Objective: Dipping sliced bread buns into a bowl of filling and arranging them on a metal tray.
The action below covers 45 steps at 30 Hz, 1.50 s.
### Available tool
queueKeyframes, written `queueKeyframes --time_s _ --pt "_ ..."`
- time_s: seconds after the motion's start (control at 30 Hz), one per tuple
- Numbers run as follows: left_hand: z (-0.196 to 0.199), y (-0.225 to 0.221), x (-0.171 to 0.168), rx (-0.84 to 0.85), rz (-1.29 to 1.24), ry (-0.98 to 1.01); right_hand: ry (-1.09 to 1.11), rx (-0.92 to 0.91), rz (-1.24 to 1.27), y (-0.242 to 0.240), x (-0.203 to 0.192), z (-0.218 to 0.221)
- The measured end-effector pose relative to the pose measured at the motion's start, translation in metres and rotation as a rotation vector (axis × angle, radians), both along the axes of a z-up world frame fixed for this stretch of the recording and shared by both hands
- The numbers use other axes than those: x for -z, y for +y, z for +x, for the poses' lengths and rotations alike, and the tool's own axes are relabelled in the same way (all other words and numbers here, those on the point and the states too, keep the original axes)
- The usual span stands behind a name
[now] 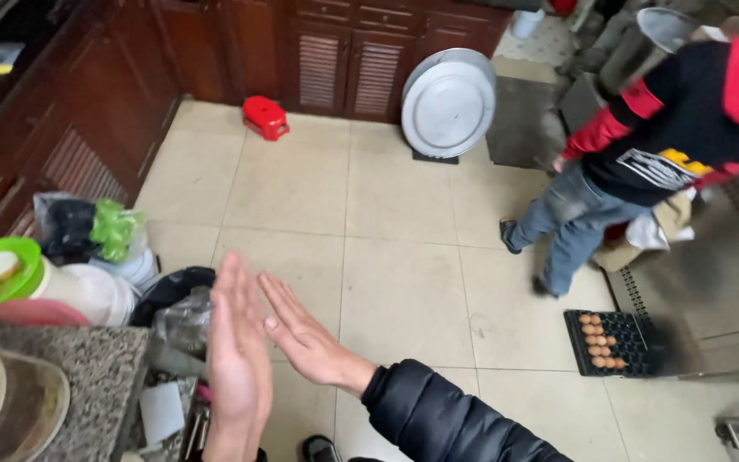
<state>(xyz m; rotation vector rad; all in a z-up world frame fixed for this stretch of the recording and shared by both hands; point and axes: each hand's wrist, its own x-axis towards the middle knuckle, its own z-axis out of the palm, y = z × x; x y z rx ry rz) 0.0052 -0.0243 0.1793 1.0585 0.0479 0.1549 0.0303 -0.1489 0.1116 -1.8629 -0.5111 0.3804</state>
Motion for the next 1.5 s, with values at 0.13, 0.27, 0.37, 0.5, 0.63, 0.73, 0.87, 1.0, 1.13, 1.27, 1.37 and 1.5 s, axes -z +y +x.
queueKeyframes --time_s 0.13,0.27,0.37,0.5,0.63,0.73,0.87,1.0,1.13,1.27,1.37,1.5 --pt "0.006 -0.016 -0.01 -0.16 0.423 -0.401 0.077 0.042 0.088 -0.003 -0.002 0.0" --pt "0.005 -0.028 0.061 -0.168 0.817 -0.476 0.31 0.145 0.676 0.008 -0.06 0.001" --pt "0.003 -0.016 0.08 0.046 0.641 0.031 0.342 0.259 0.804 0.015 -0.097 0.004" --pt "-0.012 0.006 0.02 0.127 -0.196 0.419 -0.288 0.196 0.411 0.053 -0.094 -0.007" --pt "-0.031 0.051 -0.001 0.112 -0.274 0.162 -0.353 0.098 0.308 0.083 -0.054 -0.032" --pt "-0.059 0.079 -0.012 -0.012 0.01 -0.001 -0.435 -0.041 0.137 0.107 -0.06 -0.05" --pt "-0.076 0.103 0.011 -0.172 0.36 -0.246 0.011 -0.159 0.547 0.146 -0.069 -0.063" --pt "-0.092 0.123 0.028 -0.382 0.831 -0.534 0.361 0.01 0.662 0.175 -0.095 -0.067" --pt "-0.109 0.148 0.048 -0.287 0.726 -0.256 0.237 -0.1 0.778 0.205 -0.113 -0.082" --pt "-0.12 0.179 0.072 -0.273 0.499 -0.101 -0.31 -0.194 0.423 0.244 -0.087 -0.113" --pt "-0.147 0.197 0.03 -0.405 0.097 -0.186 -0.465 -0.405 0.357 0.257 -0.074 -0.132" --pt "-0.183 0.223 0.0 -0.814 0.541 -0.134 -0.148 -0.708 0.526 0.29 -0.033 -0.142"
